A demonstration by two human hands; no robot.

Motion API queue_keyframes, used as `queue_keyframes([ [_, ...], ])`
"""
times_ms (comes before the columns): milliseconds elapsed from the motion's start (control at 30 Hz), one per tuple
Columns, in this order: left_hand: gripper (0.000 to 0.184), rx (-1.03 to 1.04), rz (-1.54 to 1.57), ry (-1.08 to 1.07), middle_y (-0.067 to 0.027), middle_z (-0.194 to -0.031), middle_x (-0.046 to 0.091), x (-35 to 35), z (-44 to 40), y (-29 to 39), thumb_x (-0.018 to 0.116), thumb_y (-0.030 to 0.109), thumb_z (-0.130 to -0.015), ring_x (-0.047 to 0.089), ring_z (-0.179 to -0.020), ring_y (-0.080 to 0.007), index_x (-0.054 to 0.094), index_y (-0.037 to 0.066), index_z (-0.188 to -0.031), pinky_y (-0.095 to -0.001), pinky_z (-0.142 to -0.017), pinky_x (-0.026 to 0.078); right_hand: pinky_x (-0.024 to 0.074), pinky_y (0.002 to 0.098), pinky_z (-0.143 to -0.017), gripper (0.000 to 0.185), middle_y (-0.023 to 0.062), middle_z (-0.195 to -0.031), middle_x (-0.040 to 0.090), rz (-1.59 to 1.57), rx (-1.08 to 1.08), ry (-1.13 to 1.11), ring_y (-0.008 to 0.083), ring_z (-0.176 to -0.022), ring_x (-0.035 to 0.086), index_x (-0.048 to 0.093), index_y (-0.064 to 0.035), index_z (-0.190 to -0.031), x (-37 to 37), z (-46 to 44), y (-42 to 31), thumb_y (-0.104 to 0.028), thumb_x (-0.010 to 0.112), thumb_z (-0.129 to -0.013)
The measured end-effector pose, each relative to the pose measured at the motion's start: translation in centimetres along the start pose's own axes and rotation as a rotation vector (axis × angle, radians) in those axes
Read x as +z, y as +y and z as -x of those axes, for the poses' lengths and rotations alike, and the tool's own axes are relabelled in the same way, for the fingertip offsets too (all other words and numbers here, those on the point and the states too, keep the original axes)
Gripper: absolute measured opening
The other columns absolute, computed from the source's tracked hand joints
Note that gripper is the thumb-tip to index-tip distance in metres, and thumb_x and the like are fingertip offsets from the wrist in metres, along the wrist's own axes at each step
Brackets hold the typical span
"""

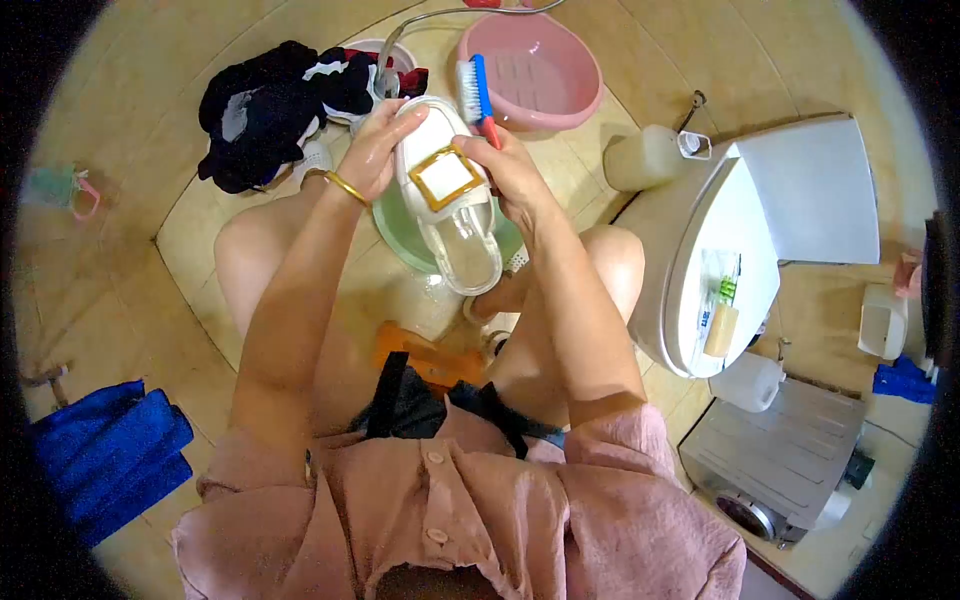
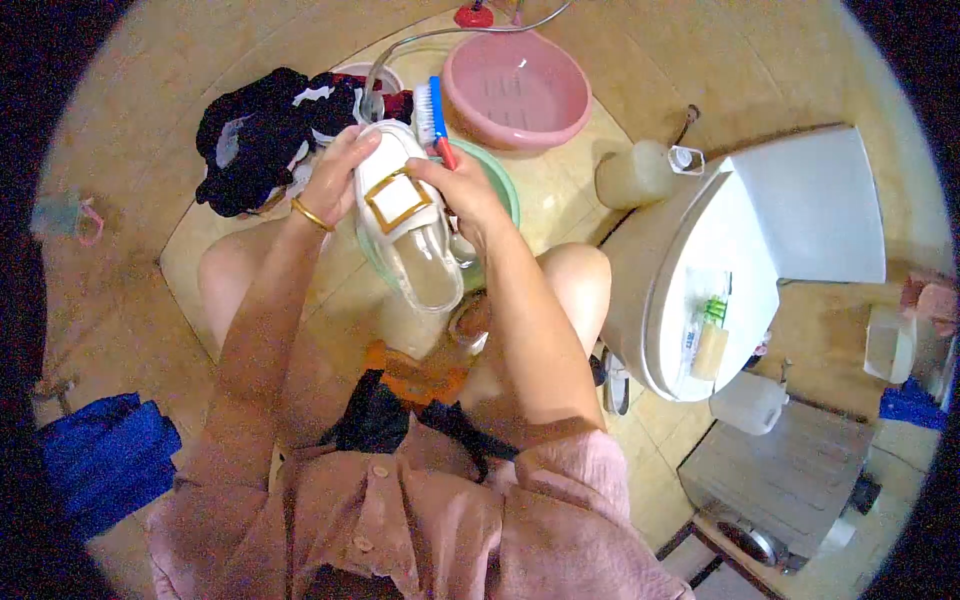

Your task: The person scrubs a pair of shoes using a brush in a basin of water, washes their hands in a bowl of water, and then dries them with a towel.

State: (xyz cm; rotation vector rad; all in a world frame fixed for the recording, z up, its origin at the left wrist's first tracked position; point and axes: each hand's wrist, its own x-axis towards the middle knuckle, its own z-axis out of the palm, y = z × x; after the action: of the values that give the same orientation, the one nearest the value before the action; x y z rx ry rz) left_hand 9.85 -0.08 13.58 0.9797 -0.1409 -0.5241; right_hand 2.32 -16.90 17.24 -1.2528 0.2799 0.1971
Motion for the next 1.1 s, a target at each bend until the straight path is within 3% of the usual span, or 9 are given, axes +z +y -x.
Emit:
queue_keyframes([
  [267, 0.049, -0.081, 0.077, -0.161, -0.0082, -0.116, 0.058, 2.4, 2.1, 1.0, 0.062, 0.016, -0.088, 0.057, -0.106, -0.0171, 0.043, 0.001, -0.13, -0.0315, -0.091, 0.047, 0.0426, 0.0235, -0.057, 0.027, 0.0041, -0.084, 0.059, 0.079, -0.083, 0.124, 0.009, -0.067, 0.053, 0.055, -0.0032, -0.104, -0.6, -0.4, -0.6, -0.021, 0.059, -0.085],
  [533, 0.044, 0.026, -0.243, 0.207, -0.0108, -0.107, 0.063, 2.6, 2.0, 0.1, 0.068, 0.011, -0.081, 0.062, -0.092, -0.0185, 0.051, -0.001, -0.121, -0.0315, -0.08, 0.051, 0.0473, 0.0332, -0.071, 0.042, 0.0163, -0.091, 0.063, 0.478, -0.154, 0.41, 0.0184, -0.076, 0.061, 0.053, 0.0053, -0.108, -1.0, -1.5, 1.2, -0.033, 0.056, -0.09],
  [600, 0.043, 0.078, -0.259, 0.208, -0.0106, -0.106, 0.063, 1.3, 1.1, -1.1, 0.068, 0.01, -0.082, 0.063, -0.091, -0.0185, 0.052, -0.001, -0.12, -0.032, -0.079, 0.052, 0.0451, 0.0284, -0.061, 0.036, 0.0105, -0.08, 0.063, 0.526, -0.339, 0.474, 0.0121, -0.067, 0.058, 0.052, 0.0026, -0.106, 0.0, -0.5, 0.5, -0.031, 0.054, -0.093],
  [667, 0.042, 0.053, -0.218, 0.215, -0.0101, -0.105, 0.064, 0.7, 0.7, -1.3, 0.068, 0.01, -0.082, 0.063, -0.09, -0.0183, 0.053, -0.001, -0.119, -0.0317, -0.078, 0.052, 0.0485, 0.0335, -0.068, 0.04, 0.0156, -0.087, 0.065, 0.577, -0.391, 0.49, 0.0201, -0.074, 0.064, 0.05, 0.0008, -0.121, 1.2, 0.5, 0.2, -0.029, 0.051, -0.094],
  [733, 0.039, 0.088, -0.248, 0.227, -0.0099, -0.104, 0.064, 0.3, 0.2, -1.7, 0.067, 0.009, -0.082, 0.063, -0.088, -0.0181, 0.054, -0.001, -0.117, -0.0313, -0.076, 0.052, 0.0488, 0.0372, -0.073, 0.044, 0.0181, -0.094, 0.065, 0.911, -0.29, 0.378, 0.0295, -0.078, 0.065, 0.043, -0.0103, -0.135, 2.8, 2.0, -0.2, -0.026, 0.049, -0.094],
  [767, 0.037, 0.06, -0.19, 0.226, -0.0099, -0.103, 0.064, -0.1, -0.2, -2.0, 0.066, 0.009, -0.082, 0.063, -0.087, -0.0181, 0.054, -0.001, -0.116, -0.0312, -0.076, 0.052, 0.0487, 0.0397, -0.075, 0.045, 0.0199, -0.095, 0.064, 1.068, -0.437, 0.303, 0.0367, -0.082, 0.063, 0.041, -0.0207, -0.139, 3.1, 2.2, 0.6, -0.025, 0.048, -0.094],
  [867, 0.03, 0.084, -0.42, 0.308, -0.0079, -0.093, 0.066, 1.3, 0.6, -1.9, 0.068, 0.008, -0.078, 0.062, -0.075, -0.0138, 0.061, -0.002, -0.106, -0.0277, -0.066, 0.05, 0.0482, 0.0478, -0.059, 0.042, 0.0218, -0.081, 0.064, 1.176, -0.537, 0.353, 0.0378, -0.068, 0.063, 0.045, -0.0204, -0.135, 2.9, 1.0, 0.7, -0.027, 0.047, -0.093],
  [967, 0.032, 0.044, -0.425, 0.317, -0.0085, -0.092, 0.066, 1.5, 0.7, -2.9, 0.069, 0.012, -0.077, 0.062, -0.078, -0.0136, 0.063, -0.002, -0.104, -0.0275, -0.069, 0.05, 0.048, 0.0449, -0.067, 0.04, 0.0209, -0.088, 0.065, 1.071, -0.354, 0.431, 0.0379, -0.076, 0.063, 0.049, -0.0175, -0.132, 2.7, 0.3, -0.3, -0.026, 0.048, -0.093],
  [1100, 0.031, 0.183, -0.629, 0.312, -0.0133, -0.093, 0.068, -1.5, -0.7, -4.0, 0.065, 0.009, -0.075, 0.065, -0.082, -0.0207, 0.062, -0.002, -0.104, -0.0331, -0.071, 0.05, 0.0489, 0.0452, -0.064, 0.04, 0.0212, -0.082, 0.065, 1.305, -0.394, 0.244, 0.0391, -0.071, 0.063, 0.051, -0.019, -0.13, 4.4, 2.6, 1.3, -0.029, 0.048, -0.092],
])
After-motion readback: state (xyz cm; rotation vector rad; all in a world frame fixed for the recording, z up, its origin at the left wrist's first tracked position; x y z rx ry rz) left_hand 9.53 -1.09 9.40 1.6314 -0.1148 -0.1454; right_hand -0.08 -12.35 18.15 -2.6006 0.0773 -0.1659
